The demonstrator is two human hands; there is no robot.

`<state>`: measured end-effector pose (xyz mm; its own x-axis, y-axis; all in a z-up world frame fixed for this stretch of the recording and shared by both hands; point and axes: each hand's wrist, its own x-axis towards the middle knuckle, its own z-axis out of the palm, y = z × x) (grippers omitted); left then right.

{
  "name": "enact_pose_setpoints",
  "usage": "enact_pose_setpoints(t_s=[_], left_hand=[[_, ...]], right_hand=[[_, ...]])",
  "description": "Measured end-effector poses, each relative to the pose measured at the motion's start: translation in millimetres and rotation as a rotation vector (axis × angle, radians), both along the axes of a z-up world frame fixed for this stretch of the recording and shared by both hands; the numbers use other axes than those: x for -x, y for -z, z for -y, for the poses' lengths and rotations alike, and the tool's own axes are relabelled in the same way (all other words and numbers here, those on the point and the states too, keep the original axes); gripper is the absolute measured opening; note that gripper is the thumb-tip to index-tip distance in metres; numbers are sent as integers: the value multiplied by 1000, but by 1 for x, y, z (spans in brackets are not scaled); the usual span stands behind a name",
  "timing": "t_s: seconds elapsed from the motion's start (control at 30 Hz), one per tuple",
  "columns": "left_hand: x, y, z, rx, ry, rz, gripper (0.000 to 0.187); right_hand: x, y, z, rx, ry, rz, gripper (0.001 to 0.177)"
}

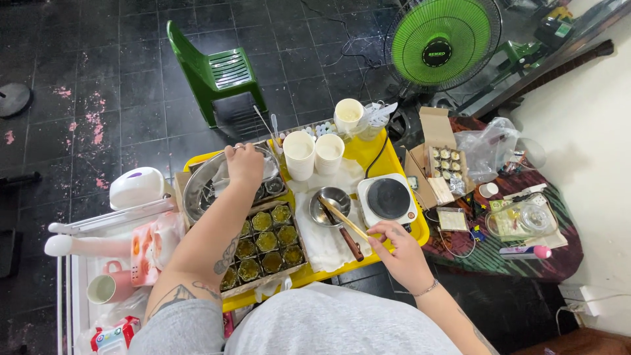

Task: Preparing and inserting wicks into small candle containers.

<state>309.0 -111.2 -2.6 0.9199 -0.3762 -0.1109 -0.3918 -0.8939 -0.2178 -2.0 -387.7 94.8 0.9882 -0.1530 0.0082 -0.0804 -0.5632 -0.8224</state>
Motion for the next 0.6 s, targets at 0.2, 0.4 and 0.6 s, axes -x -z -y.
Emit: enact_pose_setpoints(t_s=[0.2, 0.4, 0.6], left_hand=[[3, 6, 1, -60, 98, 72, 19], [14, -16, -2, -53, 61, 41, 27], [37, -35, -31, 281, 63, 222, 10]], right_hand=[[1, -4, -6, 17, 5, -19, 25], [2, -6, -9, 39, 16, -28, 26], [-1, -6, -7, 44, 25, -19, 24]])
